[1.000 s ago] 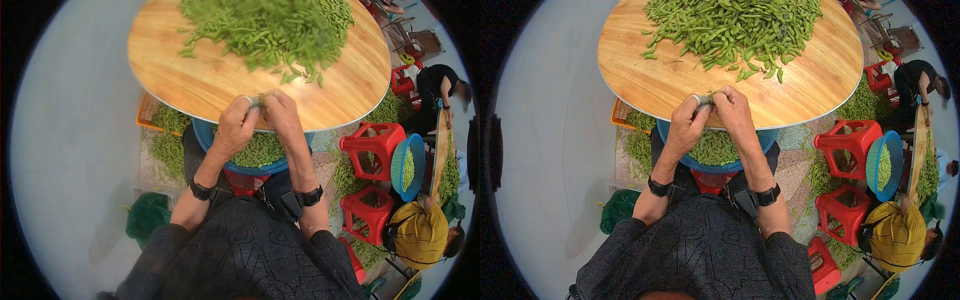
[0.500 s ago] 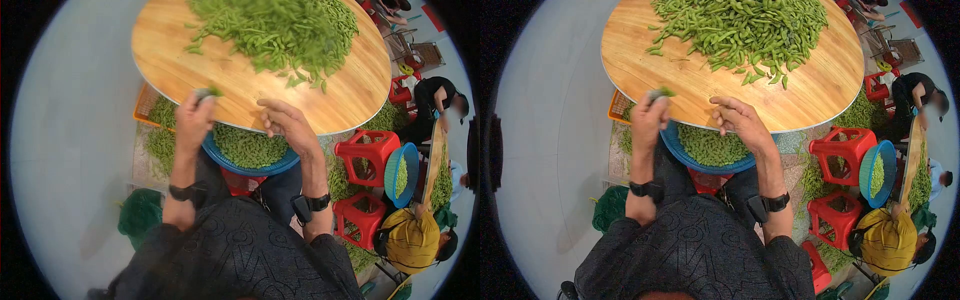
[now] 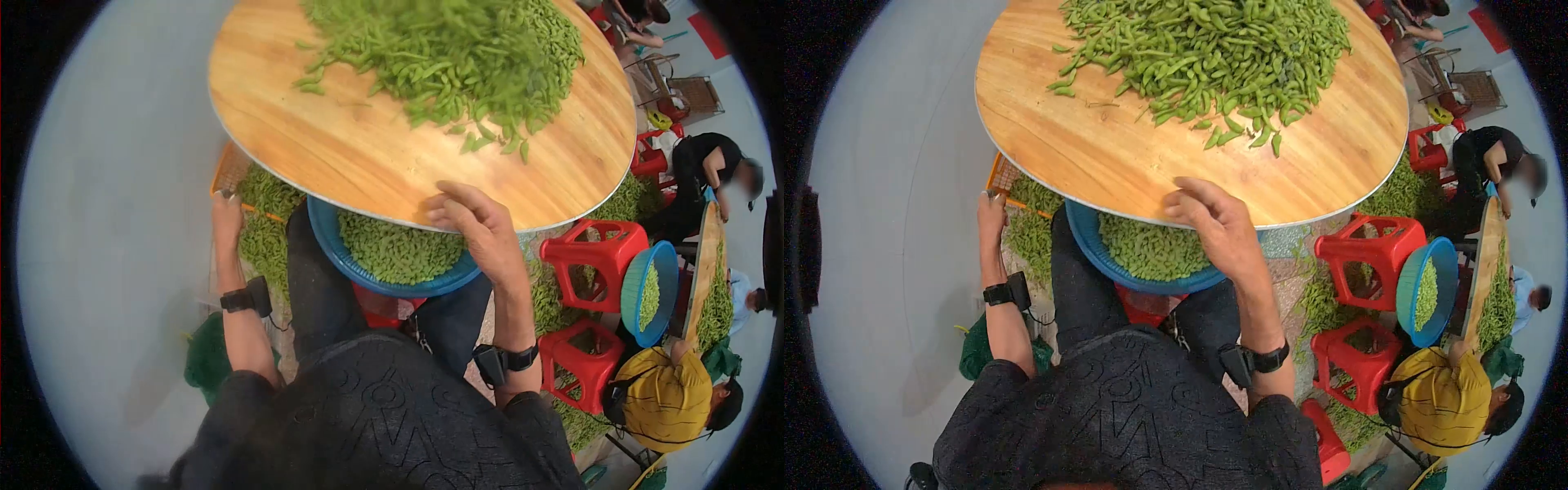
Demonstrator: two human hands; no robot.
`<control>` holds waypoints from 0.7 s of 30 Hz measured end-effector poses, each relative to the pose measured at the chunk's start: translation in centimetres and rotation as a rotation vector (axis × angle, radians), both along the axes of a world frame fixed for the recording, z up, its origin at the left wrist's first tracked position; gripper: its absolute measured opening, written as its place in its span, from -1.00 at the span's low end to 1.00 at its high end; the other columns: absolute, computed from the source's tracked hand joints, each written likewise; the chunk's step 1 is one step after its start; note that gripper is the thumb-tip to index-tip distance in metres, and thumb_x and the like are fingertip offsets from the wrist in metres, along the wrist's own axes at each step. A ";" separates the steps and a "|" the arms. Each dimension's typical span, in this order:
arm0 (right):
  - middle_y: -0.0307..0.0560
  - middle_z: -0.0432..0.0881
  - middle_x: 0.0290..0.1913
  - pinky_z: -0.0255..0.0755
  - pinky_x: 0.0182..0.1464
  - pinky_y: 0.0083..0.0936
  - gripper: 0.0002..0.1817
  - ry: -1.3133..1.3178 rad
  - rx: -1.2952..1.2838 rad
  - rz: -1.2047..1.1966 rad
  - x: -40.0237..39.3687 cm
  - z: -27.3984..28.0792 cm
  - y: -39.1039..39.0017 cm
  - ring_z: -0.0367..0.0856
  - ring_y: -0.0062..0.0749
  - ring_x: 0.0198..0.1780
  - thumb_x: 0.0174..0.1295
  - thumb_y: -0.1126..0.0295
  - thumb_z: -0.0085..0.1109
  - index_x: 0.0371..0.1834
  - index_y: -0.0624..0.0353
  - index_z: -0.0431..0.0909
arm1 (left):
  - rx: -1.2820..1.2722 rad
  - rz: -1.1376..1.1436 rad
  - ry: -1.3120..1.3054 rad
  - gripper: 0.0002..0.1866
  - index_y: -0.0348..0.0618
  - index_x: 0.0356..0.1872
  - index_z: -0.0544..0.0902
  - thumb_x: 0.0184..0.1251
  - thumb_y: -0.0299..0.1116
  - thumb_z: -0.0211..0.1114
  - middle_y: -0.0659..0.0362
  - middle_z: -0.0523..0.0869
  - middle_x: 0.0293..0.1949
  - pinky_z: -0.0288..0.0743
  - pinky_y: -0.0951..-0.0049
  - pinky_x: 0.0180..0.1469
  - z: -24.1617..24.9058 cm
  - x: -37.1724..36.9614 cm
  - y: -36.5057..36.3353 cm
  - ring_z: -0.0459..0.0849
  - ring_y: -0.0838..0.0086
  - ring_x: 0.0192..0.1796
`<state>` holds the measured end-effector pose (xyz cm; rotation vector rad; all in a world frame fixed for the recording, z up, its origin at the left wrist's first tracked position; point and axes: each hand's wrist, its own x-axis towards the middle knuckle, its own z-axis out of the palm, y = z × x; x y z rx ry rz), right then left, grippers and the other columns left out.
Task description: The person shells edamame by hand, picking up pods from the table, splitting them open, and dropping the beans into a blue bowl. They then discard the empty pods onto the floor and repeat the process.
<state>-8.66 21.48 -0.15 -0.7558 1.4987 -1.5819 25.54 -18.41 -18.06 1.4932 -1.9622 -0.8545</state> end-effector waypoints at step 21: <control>-0.11 0.76 -0.17 0.49 -0.34 -0.53 -0.75 0.170 0.116 -0.241 -6.4 0.3 -4.0 0.60 -0.51 -0.35 0.53 0.35 0.23 0.06 0.32 0.70 | 0.742 -0.504 0.639 -0.75 -0.25 0.07 0.68 0.56 -0.31 0.26 0.32 0.57 -0.49 0.30 0.66 -0.55 20.0 -18.8 19.1 0.46 0.69 -0.56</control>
